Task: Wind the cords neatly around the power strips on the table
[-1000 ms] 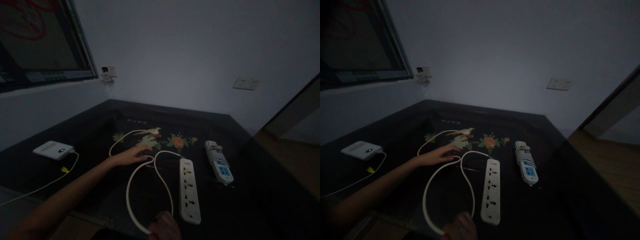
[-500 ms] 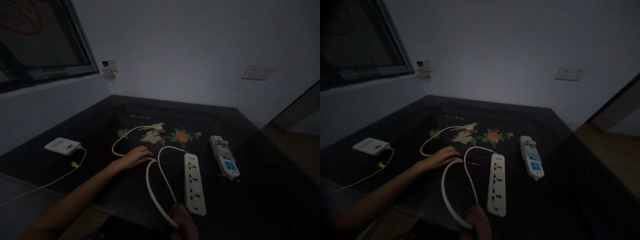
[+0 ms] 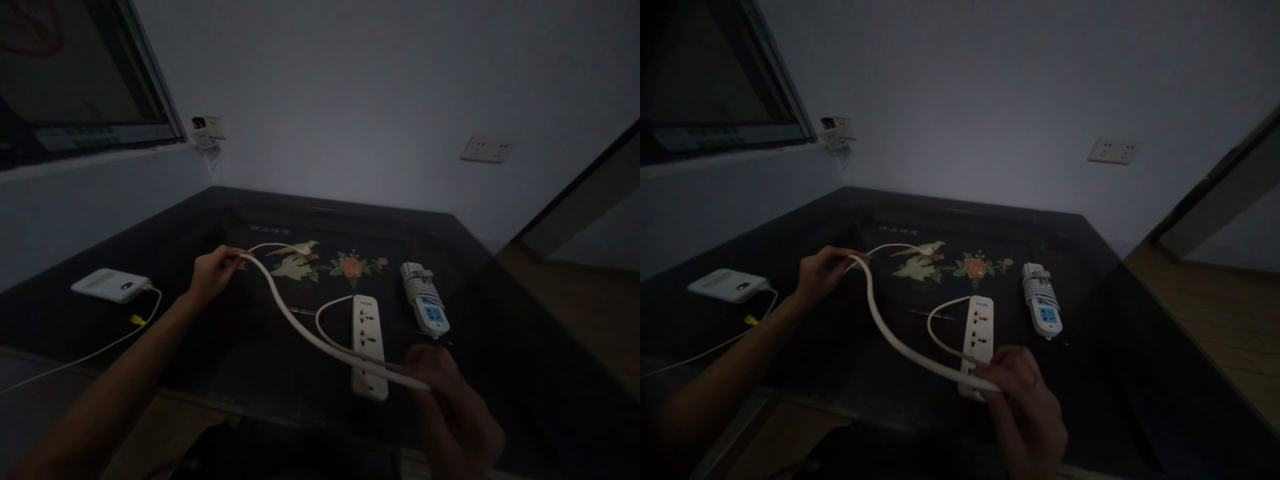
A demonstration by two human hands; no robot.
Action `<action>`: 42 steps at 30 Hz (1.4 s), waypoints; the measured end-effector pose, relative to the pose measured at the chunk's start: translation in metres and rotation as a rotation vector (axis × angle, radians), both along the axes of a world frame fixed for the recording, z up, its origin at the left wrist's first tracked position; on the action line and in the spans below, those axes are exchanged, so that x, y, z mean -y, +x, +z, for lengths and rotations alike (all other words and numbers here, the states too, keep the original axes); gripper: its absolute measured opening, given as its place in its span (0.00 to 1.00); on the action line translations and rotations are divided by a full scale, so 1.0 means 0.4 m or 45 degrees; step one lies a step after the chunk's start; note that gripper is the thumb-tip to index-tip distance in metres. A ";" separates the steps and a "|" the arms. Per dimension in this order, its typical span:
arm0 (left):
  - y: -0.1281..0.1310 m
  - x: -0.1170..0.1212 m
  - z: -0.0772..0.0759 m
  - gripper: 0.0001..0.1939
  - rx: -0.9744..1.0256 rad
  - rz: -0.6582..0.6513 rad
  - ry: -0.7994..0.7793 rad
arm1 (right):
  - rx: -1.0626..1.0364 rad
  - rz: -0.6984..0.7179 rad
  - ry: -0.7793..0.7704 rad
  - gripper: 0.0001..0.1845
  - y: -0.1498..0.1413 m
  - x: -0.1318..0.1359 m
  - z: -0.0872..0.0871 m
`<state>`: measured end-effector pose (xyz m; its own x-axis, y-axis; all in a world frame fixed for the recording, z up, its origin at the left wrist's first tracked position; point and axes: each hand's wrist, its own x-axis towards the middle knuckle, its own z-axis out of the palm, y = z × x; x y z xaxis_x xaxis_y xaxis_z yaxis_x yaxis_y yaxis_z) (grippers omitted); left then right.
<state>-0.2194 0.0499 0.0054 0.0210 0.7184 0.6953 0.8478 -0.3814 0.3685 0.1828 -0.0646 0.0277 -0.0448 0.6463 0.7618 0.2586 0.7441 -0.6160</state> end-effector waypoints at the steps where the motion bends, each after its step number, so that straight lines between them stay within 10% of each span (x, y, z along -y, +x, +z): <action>1: 0.009 0.014 -0.010 0.06 0.020 -0.017 -0.033 | 0.003 -0.013 0.058 0.09 0.011 -0.009 0.011; 17: 0.204 0.186 -0.116 0.17 -0.095 -0.476 -0.669 | 0.052 -0.062 0.066 0.12 0.007 0.022 0.028; 26: 0.356 0.316 -0.105 0.08 0.696 0.080 -0.292 | -0.110 -0.403 -0.169 0.06 -0.006 -0.003 0.030; 31: 0.468 0.374 -0.143 0.08 0.432 -0.327 -0.676 | -0.280 -0.269 -0.405 0.07 -0.013 -0.057 0.035; 42: 0.554 0.238 -0.160 0.20 0.036 -0.196 -0.790 | -0.410 -0.201 -0.784 0.21 0.060 -0.087 -0.157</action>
